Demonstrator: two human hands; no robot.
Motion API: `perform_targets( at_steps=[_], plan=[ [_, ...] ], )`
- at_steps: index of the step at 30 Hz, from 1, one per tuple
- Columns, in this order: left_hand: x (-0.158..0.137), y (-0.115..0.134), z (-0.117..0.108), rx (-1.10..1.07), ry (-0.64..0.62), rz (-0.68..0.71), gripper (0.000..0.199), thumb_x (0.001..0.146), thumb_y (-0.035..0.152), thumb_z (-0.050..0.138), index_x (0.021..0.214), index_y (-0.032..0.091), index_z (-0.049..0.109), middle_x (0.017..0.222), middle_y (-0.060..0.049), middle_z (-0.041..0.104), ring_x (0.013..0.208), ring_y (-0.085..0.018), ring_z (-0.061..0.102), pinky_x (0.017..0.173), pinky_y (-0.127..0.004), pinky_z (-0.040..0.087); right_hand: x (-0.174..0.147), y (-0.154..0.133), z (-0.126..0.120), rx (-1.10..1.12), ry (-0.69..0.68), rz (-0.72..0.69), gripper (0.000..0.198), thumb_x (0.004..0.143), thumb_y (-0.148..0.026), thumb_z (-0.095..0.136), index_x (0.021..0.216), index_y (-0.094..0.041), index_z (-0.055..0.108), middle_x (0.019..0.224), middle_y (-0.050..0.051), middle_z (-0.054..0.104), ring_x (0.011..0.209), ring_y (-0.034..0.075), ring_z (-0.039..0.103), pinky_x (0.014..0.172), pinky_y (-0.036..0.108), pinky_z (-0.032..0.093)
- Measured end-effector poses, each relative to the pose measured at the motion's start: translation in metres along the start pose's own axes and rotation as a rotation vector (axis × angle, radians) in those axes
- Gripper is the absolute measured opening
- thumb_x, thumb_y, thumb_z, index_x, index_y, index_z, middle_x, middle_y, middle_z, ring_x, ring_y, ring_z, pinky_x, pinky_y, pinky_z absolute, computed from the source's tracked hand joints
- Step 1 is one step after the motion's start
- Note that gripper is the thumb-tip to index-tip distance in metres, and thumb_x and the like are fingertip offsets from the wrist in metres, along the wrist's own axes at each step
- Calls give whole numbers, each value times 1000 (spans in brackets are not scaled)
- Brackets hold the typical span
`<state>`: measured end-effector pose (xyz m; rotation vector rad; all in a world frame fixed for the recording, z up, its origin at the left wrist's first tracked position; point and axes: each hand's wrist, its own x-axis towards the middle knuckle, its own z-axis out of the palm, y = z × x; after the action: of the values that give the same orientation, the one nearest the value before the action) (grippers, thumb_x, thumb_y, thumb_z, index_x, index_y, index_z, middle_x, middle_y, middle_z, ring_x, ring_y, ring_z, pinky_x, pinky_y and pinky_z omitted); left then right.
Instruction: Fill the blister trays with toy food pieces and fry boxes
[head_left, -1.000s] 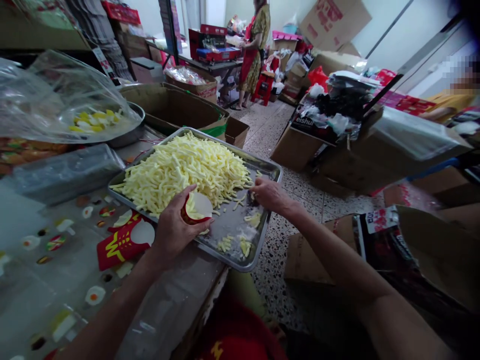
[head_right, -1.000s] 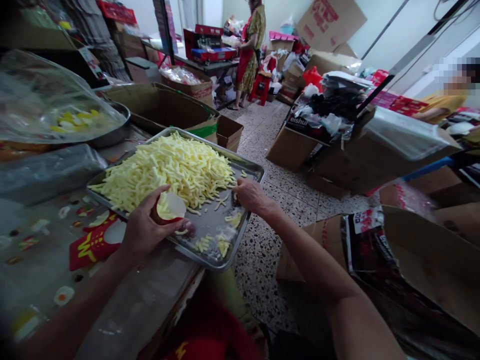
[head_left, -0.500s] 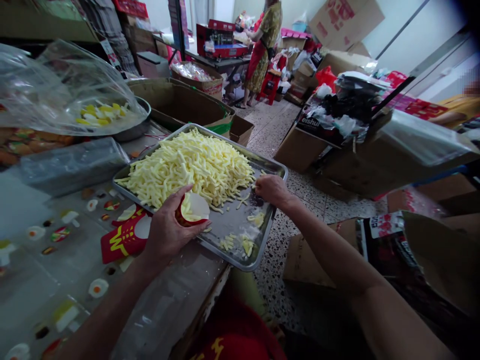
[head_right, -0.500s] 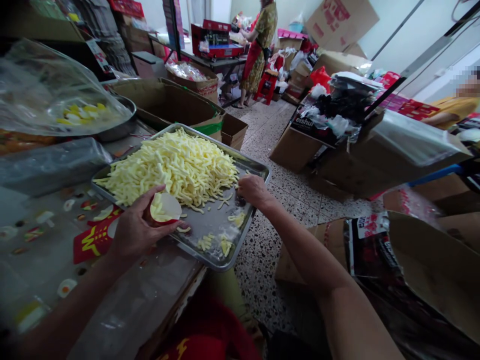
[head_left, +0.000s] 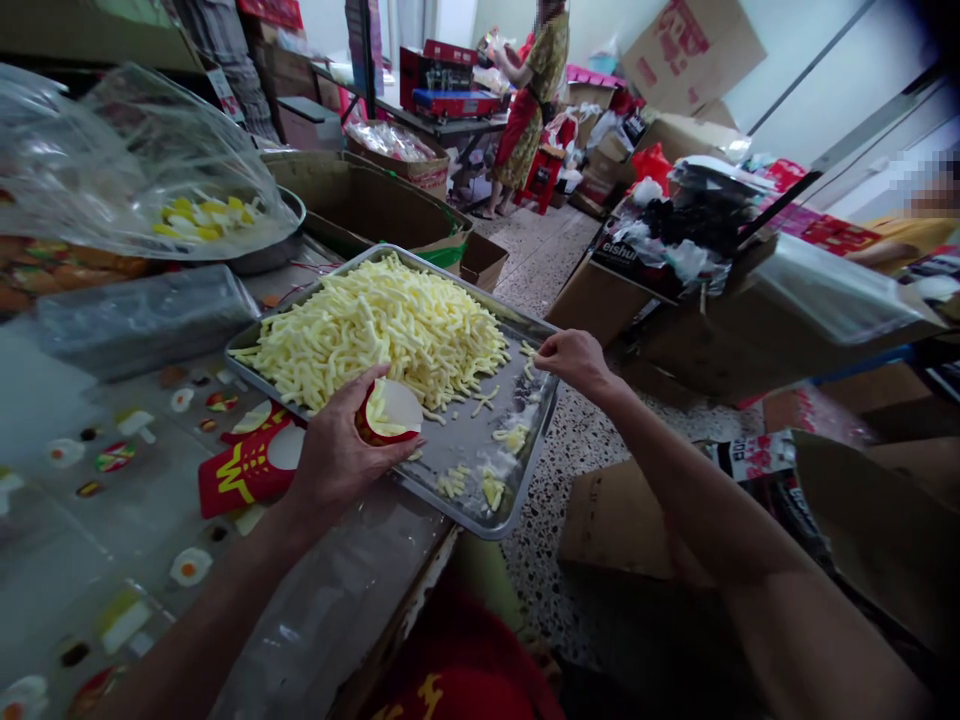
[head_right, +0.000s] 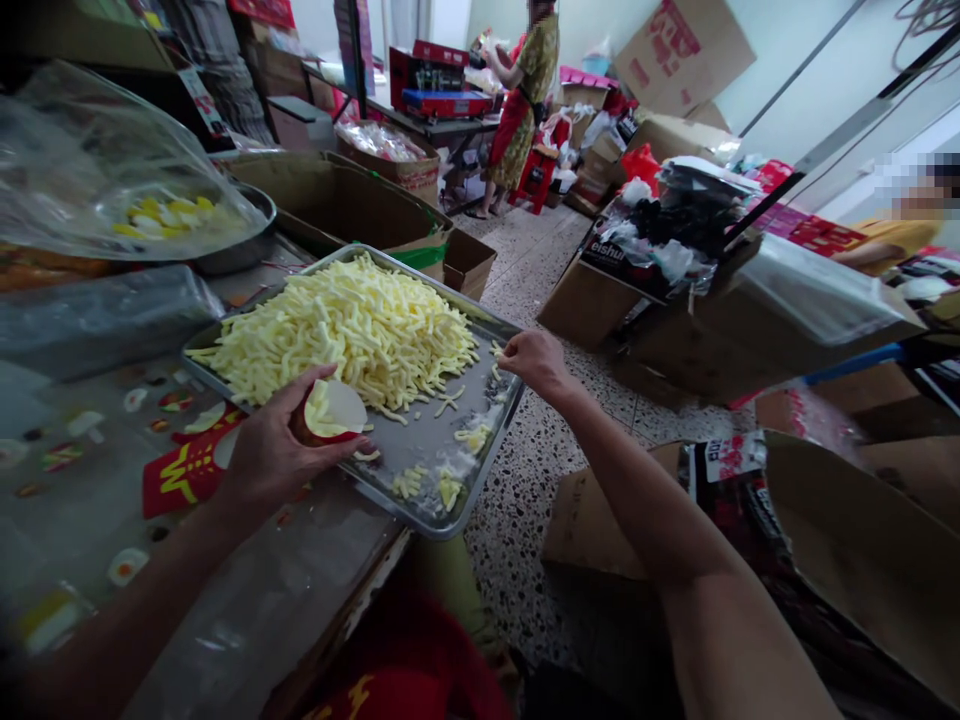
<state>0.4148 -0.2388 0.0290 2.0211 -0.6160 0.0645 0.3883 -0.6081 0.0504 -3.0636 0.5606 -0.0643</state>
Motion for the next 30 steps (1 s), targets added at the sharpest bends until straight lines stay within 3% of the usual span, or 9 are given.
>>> perform_targets(
  at_steps=[5, 8, 10, 14, 16, 23, 27, 30],
  plan=[
    [-2, 1, 0, 22, 19, -16, 89, 61, 41, 91, 140, 21, 56, 138, -9, 64, 124, -29, 62, 110, -41, 47, -3, -19, 23, -160, -85, 58, 22, 86, -29, 66, 90, -15, 82, 90, 16, 76, 83, 24, 69, 67, 29, 41],
    [-1, 2, 0, 36, 5, 9, 87, 62, 41, 90, 140, 20, 57, 139, -9, 64, 126, -29, 61, 111, -41, 46, -10, -27, 24, -139, -66, 35, 21, 85, -28, 66, 91, -16, 82, 89, 13, 76, 82, 23, 67, 66, 29, 40],
    [-1, 2, 0, 54, -12, 17, 86, 62, 42, 89, 139, 20, 57, 138, -10, 64, 126, -30, 61, 110, -41, 46, -19, -34, 21, -39, -50, -68, 21, 85, -27, 64, 90, -17, 82, 85, 9, 75, 77, 20, 65, 66, 28, 38],
    [-1, 3, 3, 95, -33, -3, 86, 62, 40, 90, 139, 20, 57, 137, -10, 65, 123, -29, 63, 109, -41, 47, -37, -55, 19, 95, -84, -402, 18, 84, -19, 62, 83, -19, 80, 83, 4, 73, 73, 15, 60, 67, 26, 35],
    [-1, 7, 6, 115, -62, -16, 86, 62, 38, 90, 139, 20, 57, 137, -10, 65, 123, -29, 63, 109, -41, 47, -42, -63, 25, 82, -126, -450, 17, 84, -18, 62, 82, -19, 79, 82, 4, 72, 71, 14, 57, 65, 26, 33],
    [1, 21, 21, 170, -166, -4, 86, 60, 32, 91, 138, 18, 57, 136, -13, 65, 124, -30, 63, 107, -42, 48, -39, -66, 45, 86, -138, -265, 12, 77, -18, 66, 76, -16, 77, 70, 4, 68, 64, 14, 52, 59, 27, 27],
    [1, 23, 28, 231, -171, -72, 86, 59, 30, 90, 138, 18, 57, 135, -14, 66, 121, -32, 64, 104, -42, 50, -49, -76, 27, 413, -104, -176, 11, 75, -20, 66, 70, -13, 73, 59, -2, 58, 56, 11, 47, 55, 25, 28],
    [-3, 24, 30, 303, -148, -100, 85, 62, 32, 88, 139, 16, 56, 134, -15, 66, 120, -33, 64, 103, -42, 51, -63, -109, 4, 642, -94, -197, 10, 76, -23, 68, 74, -14, 74, 58, -4, 57, 54, 10, 47, 53, 23, 30]
  ],
)
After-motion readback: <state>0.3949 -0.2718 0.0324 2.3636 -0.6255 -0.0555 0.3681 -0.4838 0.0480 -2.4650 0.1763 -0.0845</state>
